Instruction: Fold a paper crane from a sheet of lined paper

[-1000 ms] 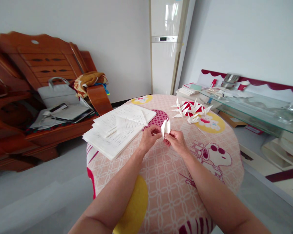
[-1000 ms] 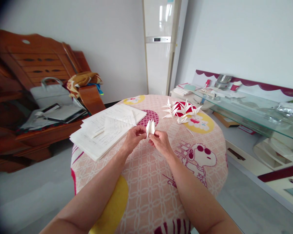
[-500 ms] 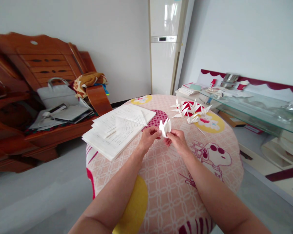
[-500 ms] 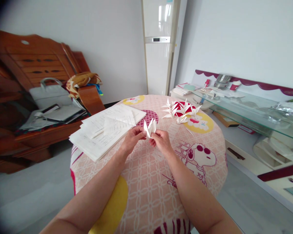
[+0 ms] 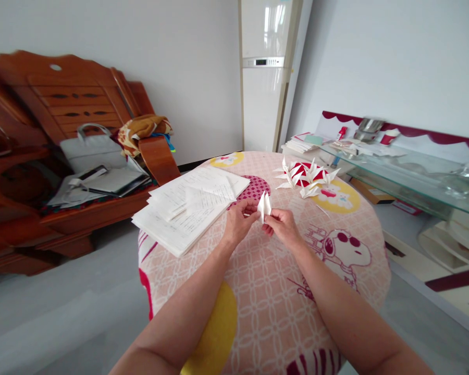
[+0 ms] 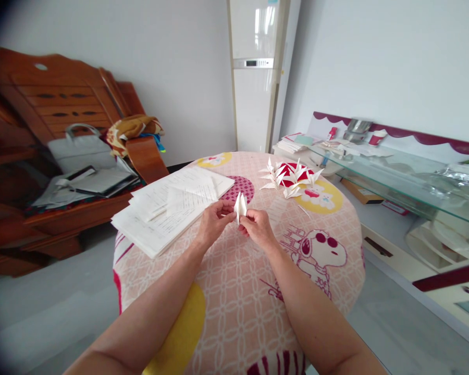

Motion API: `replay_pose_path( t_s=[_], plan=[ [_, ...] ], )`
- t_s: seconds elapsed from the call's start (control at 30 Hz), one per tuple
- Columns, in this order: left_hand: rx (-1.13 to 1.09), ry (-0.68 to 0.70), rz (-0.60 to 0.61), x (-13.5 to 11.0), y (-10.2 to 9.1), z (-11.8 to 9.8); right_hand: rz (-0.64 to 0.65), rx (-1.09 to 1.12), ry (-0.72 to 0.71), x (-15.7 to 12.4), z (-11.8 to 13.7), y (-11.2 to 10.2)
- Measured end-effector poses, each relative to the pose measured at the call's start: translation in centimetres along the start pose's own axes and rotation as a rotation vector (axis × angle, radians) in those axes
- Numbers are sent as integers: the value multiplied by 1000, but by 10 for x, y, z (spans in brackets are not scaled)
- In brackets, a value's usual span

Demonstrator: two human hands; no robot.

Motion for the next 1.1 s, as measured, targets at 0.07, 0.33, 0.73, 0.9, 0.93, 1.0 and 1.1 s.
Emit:
replay_pose_path(
  t_s=[0.07, 0.33, 0.73, 0.9, 0.93, 1.0, 1.1],
  plan=[
    [37, 25, -8, 0, 0, -3, -1, -14, 7, -1, 1, 0],
    [20, 7, -39, 1, -3, 2, 2, -23, 6, -2, 2, 1],
    [-3, 4, -23, -4, 5, 1, -29, -97, -20, -4, 6, 2],
    [-78, -64, 23, -7, 11, 3, -106, -246, -145, -6, 11, 2],
    [-97, -73, 35, -7, 11, 4, -124, -276, -166, -7, 13, 1],
    [-137, -76, 63, -6, 12, 5, -150, -325, -198, -7, 15, 0],
    [-220, -104, 106, -5, 13, 6, -174, -380, -234, -8, 20, -2]
  ],
)
Point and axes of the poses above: each hand's wrist, its own x-axis towards the middle knuckle, its own y-axis out of the palm, z = x × y, the point moved 5 cm from there along x, towards the middle knuckle, and after that the axes turned 8 degrees about -x, right-handed, at the moved point
